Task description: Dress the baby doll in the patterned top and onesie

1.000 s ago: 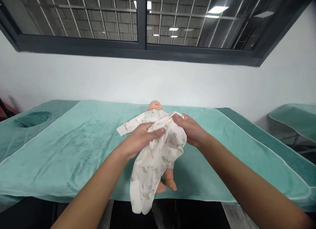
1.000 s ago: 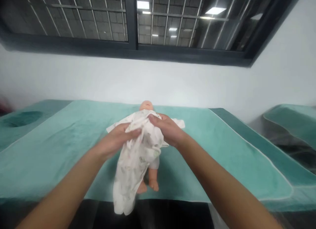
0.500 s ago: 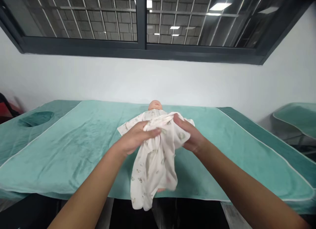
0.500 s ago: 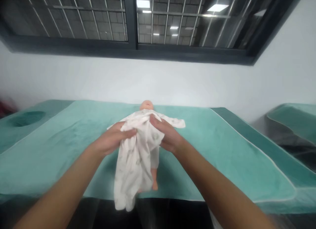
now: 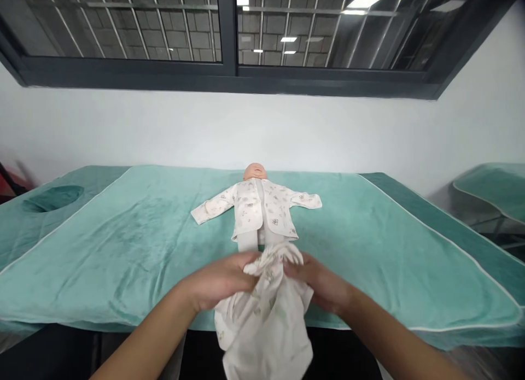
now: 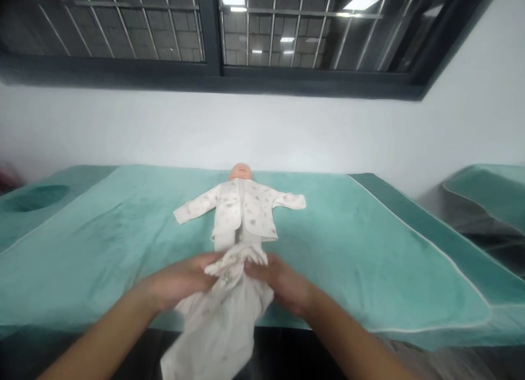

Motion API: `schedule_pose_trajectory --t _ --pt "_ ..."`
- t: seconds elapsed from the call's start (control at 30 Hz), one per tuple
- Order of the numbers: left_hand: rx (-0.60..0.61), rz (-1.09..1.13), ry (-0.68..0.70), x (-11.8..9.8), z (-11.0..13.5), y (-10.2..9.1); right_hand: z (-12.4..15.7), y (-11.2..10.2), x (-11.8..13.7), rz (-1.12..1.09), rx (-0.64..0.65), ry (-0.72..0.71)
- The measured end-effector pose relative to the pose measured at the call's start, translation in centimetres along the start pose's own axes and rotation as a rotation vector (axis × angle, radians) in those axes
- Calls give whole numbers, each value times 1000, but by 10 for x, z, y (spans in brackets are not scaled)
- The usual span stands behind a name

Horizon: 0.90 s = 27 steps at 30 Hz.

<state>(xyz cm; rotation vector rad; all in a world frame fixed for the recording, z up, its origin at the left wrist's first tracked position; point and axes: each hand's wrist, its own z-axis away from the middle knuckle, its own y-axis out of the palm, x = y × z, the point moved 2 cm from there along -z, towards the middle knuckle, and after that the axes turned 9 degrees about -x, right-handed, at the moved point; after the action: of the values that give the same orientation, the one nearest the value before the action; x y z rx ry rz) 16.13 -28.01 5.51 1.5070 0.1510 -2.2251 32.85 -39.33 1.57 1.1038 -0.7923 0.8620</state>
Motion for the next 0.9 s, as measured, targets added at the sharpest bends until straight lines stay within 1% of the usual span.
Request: schedule_pose_trajectory --t 0.07,0.1,0.13,0.17,0.2,0.27,0.3,0.37,0.43,0.5,0.57,0.63,0.7,0.73,0.8,0.87,0.9 --pt "-20 -69 -83 18 8 8 19 2 -27 -17 9 69" --pt "-39 -100 -112 25 11 12 27 1 -39 -4 -7 64" --pt "-70 -140 -122 32 13 16 33 -2 -48 40 -51 42" --pt "-114 -190 -111 37 13 19 37 -7 -57 119 -128 10" --pt "-166 -250 -81 41 12 22 39 -12 -64 222 -225 -23" --pt "-273 -414 24 47 7 26 39 -24 -75 442 -407 -87" --pt "-316 -504 79 48 3 28 37 -29 -80 528 -464 -111" --pt "-360 -658 169 50 -5 32 33 -35 -86 605 -515 -156" --pt "-343 -764 217 50 -12 37 30 -35 -89 564 -536 -184" --pt "-293 -785 206 45 -14 41 29 -34 -89 445 -552 -186" --pt "-243 -702 168 36 -12 42 30 -32 -86 313 -552 -182" --pt "-174 -547 98 26 -8 42 30 -32 -80 219 -552 -178" --pt "-111 -422 27 17 -6 40 28 -34 -73 189 -550 -197" --pt "-106 -401 8 14 -6 38 26 -35 -70 194 -550 -212" --pt "-175 -443 41 10 -12 33 19 -38 -65 206 -565 -239" --pt "-280 -509 131 8 -23 27 11 -41 -65 209 -583 -242" --pt "-321 -529 178 8 -29 24 7 -42 -66 227 -566 -242"
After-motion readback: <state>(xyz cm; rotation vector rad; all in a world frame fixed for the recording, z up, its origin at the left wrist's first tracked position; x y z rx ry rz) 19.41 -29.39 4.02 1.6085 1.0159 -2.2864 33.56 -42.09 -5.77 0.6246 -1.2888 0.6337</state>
